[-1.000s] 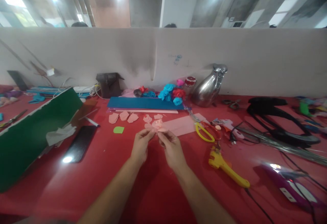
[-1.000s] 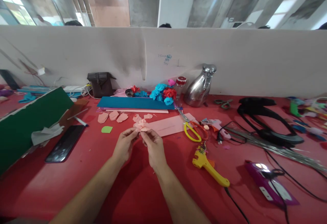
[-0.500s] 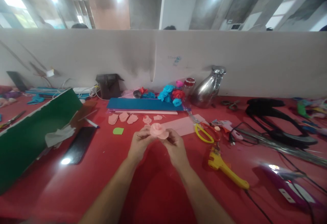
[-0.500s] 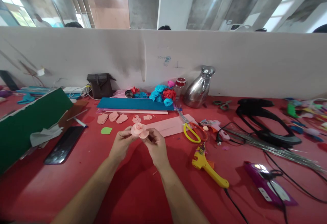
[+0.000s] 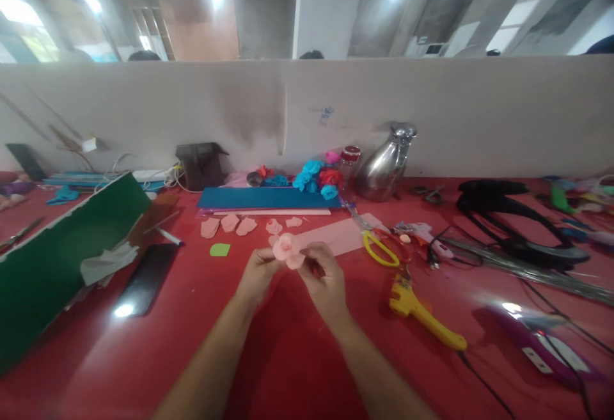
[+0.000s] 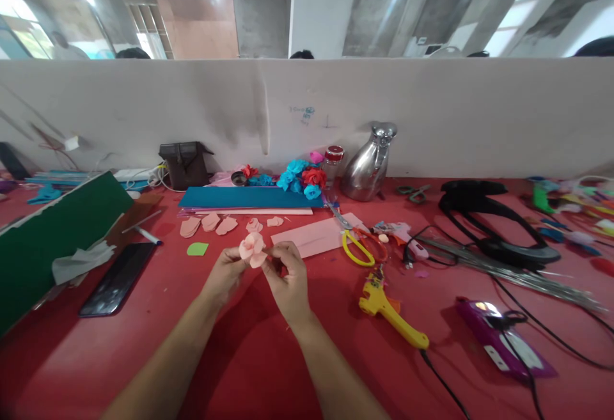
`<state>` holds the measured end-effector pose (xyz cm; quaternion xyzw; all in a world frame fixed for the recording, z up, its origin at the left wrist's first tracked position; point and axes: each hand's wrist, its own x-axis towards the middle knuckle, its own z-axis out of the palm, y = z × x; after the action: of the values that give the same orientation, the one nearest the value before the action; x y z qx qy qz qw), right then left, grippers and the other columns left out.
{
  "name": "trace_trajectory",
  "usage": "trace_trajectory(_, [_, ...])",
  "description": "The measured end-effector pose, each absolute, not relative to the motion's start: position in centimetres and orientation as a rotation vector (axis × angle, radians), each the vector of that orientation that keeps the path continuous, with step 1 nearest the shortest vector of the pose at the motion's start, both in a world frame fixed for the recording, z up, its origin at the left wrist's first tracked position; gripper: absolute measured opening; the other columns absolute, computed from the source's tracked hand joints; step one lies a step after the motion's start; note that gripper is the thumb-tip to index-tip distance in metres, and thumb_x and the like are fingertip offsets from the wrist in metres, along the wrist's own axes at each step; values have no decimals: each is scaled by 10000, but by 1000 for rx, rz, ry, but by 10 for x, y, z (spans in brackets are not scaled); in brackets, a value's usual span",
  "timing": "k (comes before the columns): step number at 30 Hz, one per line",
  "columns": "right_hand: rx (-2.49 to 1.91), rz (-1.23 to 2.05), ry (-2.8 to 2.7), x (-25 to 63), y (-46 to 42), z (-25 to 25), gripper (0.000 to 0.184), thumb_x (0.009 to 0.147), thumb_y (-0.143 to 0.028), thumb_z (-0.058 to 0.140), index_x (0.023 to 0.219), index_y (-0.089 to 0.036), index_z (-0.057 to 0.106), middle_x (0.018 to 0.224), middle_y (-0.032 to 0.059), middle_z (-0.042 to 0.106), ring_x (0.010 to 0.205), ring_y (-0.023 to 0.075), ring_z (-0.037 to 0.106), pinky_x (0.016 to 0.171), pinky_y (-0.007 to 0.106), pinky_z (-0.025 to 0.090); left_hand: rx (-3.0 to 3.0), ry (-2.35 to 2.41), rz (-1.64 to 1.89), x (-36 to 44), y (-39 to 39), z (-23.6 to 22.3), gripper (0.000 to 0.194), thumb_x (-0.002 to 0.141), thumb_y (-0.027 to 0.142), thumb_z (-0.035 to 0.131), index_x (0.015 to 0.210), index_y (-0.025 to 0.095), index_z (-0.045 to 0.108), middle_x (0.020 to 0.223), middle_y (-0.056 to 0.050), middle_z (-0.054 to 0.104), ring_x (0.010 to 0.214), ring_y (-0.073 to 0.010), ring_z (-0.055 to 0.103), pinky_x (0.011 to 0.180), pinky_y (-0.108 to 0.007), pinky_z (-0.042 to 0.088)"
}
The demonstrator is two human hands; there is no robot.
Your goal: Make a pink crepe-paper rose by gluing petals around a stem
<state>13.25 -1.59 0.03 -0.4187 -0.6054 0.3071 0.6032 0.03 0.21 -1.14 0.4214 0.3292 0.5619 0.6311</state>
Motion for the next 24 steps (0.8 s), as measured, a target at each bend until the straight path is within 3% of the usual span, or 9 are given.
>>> trace_trajectory(5, [-977, 557, -1513, 131, -21, -1, 145, 799, -202, 588, 900, -257, 677, 808, 24, 543, 666, 139, 519, 581, 271, 435, 774, 690, 1311, 3, 0, -12, 129, 595, 213, 772, 712, 188, 725, 702, -20, 703, 705, -136, 616, 731, -257, 470])
trace_trajectory(10, [-936, 414, -1637, 130, -25, -7, 297, 823, -159, 542, 1057, -300, 658, 892, 46, 582, 768, 161, 576, 644, 291, 491, 554, 669, 1295, 4, -1, -13, 235, 520, 203, 815, 722, 186, 694, 741, -6, 702, 685, -105, 622, 689, -212, 474])
trace_trajectory(16, [-962, 254, -1739, 130, -24, -14, 416, 845, -151, 491, 1218, -319, 567, 922, 68, 585, 827, 175, 595, 726, 311, 505, 542, 650, 1257, 4, -1, -17, 210, 583, 245, 790, 749, 176, 682, 728, -9, 685, 651, -98, 612, 636, -202, 478])
trace_trajectory(21, [-1015, 269, -1779, 129, -27, -12, 399, 852, -177, 474, 1217, -307, 575, 867, 68, 577, 733, 162, 573, 665, 297, 484, 556, 690, 1300, 6, 0, -13, 192, 589, 236, 782, 725, 173, 662, 702, 2, 674, 623, -88, 601, 617, -193, 468])
trace_trajectory(24, [-1006, 442, -1629, 128, -29, -5, 309, 834, -212, 515, 1100, -290, 652, 838, 55, 568, 718, 158, 554, 655, 295, 465, 636, 714, 1339, 7, 1, -11, 190, 583, 201, 777, 732, 176, 663, 699, 6, 673, 638, -89, 598, 654, -199, 466])
